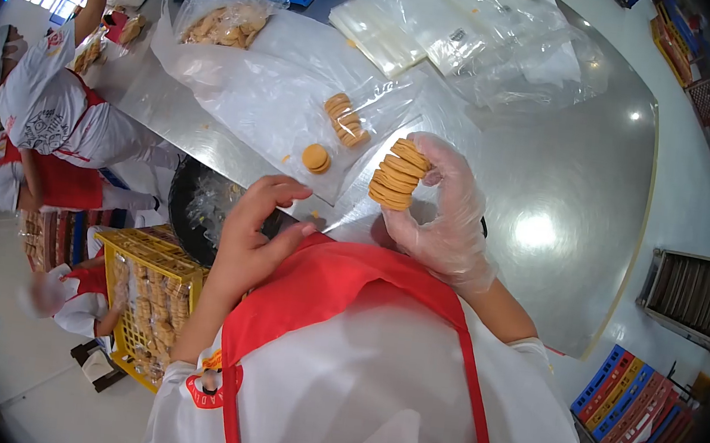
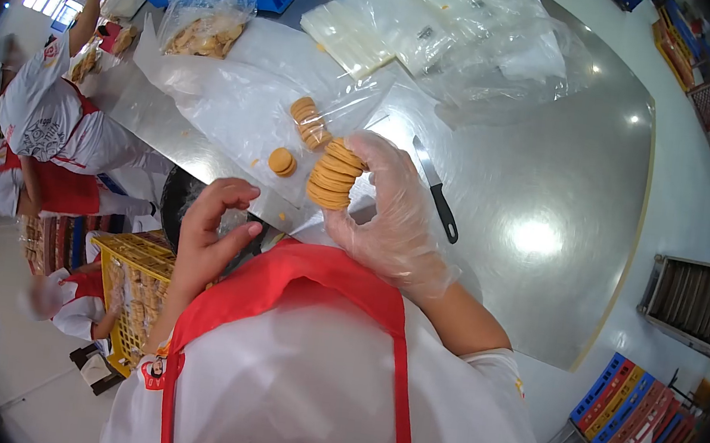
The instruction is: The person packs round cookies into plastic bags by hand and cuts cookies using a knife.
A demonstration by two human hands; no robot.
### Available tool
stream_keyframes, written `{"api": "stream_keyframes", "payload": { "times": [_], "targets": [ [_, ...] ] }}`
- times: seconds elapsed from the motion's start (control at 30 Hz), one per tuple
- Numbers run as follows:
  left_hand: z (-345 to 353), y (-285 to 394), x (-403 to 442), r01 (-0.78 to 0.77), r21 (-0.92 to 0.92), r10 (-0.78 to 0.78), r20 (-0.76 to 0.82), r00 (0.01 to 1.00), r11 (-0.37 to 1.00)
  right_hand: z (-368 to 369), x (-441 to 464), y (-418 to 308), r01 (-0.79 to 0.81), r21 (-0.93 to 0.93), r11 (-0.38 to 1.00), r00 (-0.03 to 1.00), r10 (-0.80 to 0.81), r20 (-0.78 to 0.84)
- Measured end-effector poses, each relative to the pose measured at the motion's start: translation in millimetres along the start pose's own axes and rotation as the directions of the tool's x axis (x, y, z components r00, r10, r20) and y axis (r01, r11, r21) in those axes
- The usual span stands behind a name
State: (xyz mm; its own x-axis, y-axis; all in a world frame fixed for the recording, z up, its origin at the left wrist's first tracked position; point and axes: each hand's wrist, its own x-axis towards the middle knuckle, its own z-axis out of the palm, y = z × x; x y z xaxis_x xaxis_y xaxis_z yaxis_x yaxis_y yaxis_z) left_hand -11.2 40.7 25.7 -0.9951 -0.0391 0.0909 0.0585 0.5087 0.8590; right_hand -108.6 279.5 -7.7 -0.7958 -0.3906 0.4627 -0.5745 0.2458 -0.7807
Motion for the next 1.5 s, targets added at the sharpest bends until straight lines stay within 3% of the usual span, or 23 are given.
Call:
{"api": "stream_keyframes", "payload": {
  "times": [0.07, 0.17, 0.27, 0.47, 0.63, 0.83, 0.97, 1.07, 1.17, 1.5],
  "targets": [
    [-0.1, 6.6, 10.7, -0.083, 0.014, 0.083, 0.000, 0.997, 0.996, -0.2, 0.9, -3.8, -0.143, 0.199, 0.969, 0.989, 0.131, 0.072],
    [1.9, 15.4, 25.2, -0.177, -0.003, 0.177, -0.004, 0.984, 0.984, 8.2, 1.5, -0.2, -0.213, 0.439, 0.873, 0.976, 0.209, 0.058],
    [6.2, 22.9, 32.9, -0.213, -0.006, 0.213, 0.012, 0.977, 0.977, 11.4, 0.7, 0.7, -0.260, 0.550, 0.793, 0.963, 0.252, 0.092],
    [15.1, 20.2, 38.8, -0.277, -0.009, 0.277, -0.021, 0.961, 0.961, 16.6, 0.2, -3.3, -0.302, 0.491, 0.817, 0.953, 0.247, 0.176],
    [16.7, 11.3, 38.3, -0.327, 0.023, 0.328, -0.090, 0.940, 0.945, 18.2, 3.5, -8.8, -0.386, 0.571, 0.725, 0.922, 0.288, 0.258],
    [12.0, 21.0, 37.8, -0.543, 0.256, 0.564, -0.012, 0.826, 0.800, 23.9, 5.7, -10.5, -0.433, 0.570, 0.698, 0.901, 0.339, 0.270],
    [10.5, 17.9, 39.8, -0.580, 0.374, 0.631, -0.018, 0.775, 0.723, 24.6, 12.6, -16.7, -0.489, 0.565, 0.665, 0.872, 0.355, 0.337],
    [8.9, 10.1, 41.1, -0.592, 0.396, 0.652, -0.020, 0.758, 0.702, 25.9, 16.9, -21.6, -0.536, 0.605, 0.589, 0.844, 0.377, 0.381],
    [4.4, 12.3, 39.4, -0.559, 0.374, 0.622, -0.062, 0.781, 0.740, 22.7, 21.3, -37.0, -0.600, 0.758, 0.255, 0.767, 0.451, 0.456],
    [1.7, 4.9, 43.7, -0.567, 0.262, 0.613, -0.148, 0.776, 0.781, 22.4, 19.9, -31.5, -0.634, 0.762, 0.131, 0.716, 0.471, 0.515]
  ]
}}
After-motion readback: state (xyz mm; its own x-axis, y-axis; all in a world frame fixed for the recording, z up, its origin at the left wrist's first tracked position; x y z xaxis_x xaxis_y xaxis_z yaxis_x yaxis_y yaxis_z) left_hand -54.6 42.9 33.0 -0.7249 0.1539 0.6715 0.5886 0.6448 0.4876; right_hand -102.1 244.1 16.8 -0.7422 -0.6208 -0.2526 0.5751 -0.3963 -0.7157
